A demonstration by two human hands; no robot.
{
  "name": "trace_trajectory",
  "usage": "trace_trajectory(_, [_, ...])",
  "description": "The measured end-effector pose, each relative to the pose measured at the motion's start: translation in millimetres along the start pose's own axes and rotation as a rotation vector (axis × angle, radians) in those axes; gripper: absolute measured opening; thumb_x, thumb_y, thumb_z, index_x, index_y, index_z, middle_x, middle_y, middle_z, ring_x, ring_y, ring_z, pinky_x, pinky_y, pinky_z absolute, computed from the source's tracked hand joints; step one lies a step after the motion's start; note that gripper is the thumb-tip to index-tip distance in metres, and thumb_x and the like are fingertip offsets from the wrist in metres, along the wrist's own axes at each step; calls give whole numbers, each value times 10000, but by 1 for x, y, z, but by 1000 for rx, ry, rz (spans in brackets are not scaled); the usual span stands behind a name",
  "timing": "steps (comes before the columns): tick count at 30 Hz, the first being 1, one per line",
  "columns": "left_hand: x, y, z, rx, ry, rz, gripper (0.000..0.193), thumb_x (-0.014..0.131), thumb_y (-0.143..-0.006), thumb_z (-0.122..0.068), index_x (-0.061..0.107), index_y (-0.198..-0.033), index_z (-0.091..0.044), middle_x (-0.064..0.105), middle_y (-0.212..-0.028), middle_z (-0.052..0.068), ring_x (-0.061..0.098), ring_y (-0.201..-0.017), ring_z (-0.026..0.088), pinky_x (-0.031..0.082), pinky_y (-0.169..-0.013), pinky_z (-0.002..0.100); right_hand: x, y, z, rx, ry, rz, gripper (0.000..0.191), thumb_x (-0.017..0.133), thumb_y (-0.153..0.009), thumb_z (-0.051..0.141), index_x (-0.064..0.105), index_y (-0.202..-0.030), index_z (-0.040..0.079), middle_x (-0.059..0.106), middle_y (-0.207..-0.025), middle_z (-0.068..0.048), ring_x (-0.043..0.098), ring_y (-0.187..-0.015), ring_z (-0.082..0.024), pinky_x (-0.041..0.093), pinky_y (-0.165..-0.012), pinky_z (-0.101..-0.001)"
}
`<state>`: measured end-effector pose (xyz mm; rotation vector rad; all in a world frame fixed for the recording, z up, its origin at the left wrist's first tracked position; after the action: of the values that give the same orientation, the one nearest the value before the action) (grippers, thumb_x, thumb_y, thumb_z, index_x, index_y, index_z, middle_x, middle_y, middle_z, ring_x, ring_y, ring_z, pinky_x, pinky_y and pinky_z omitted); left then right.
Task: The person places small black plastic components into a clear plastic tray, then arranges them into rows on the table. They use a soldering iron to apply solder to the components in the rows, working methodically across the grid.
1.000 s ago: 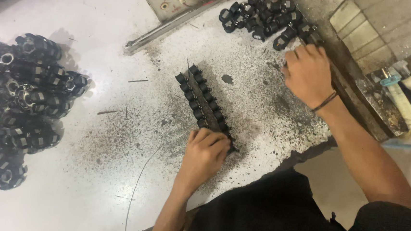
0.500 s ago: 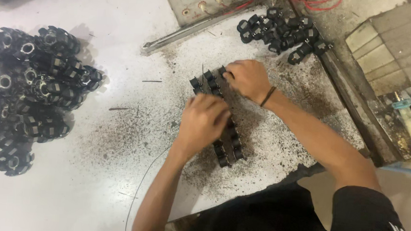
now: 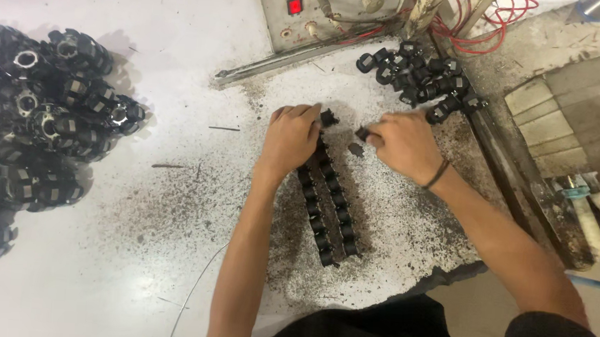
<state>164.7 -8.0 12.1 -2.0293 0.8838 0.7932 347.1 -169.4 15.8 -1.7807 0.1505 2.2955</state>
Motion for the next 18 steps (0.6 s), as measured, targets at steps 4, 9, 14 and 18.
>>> trace_trajectory(4, [13,-23,-7,27,-3,66,298,656,-871,-118,738,-1152,-63,738,-979,169,679,-954,397,496,-926,523,-3,17,29,-143,-247,-196,149,791,-836,212,774,-859,66,707,-799,-99,671,-714,-270,510,-696,-420])
trace_trajectory(9, [17,-28,-1,33,78,151,271,646,-859,-102,768,-1099,-69,725,-941,214,689,-903,425,541,-849,517,5,-10,51,-196,-43,-405,141,785,-788,161,756,-740,31,710,-766,-117,683,-740,-274,499,-738,-437])
trace_trajectory(14, [16,-27,-1,24,113,194,328,665,-867,-114,738,-1185,-90,725,-986,222,682,-938,433,535,-865,514,0,-52,14,-185,223,-414,168,696,-932,95,776,-1061,22,718,-988,-144,642,-876,-269,473,-867,-463])
trace_trajectory(18, [2,-26,-8,146,145,222,443,717,-778,-152,709,-1214,-78,725,-1003,228,675,-959,439,532,-878,505,-2,-87,-8,-222,478,-524,404,683,-841,74,712,-1242,30,633,-1170,-103,556,-1153,-264,426,-1069,-492])
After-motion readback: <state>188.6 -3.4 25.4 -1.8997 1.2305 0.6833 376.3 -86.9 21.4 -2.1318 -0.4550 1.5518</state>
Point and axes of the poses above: each hand's wrist, its own y-axis away from the middle knuckle, its own x-axis out of the palm, z = x × y, the point moved 2 cm from there along -y, towards the middle knuckle
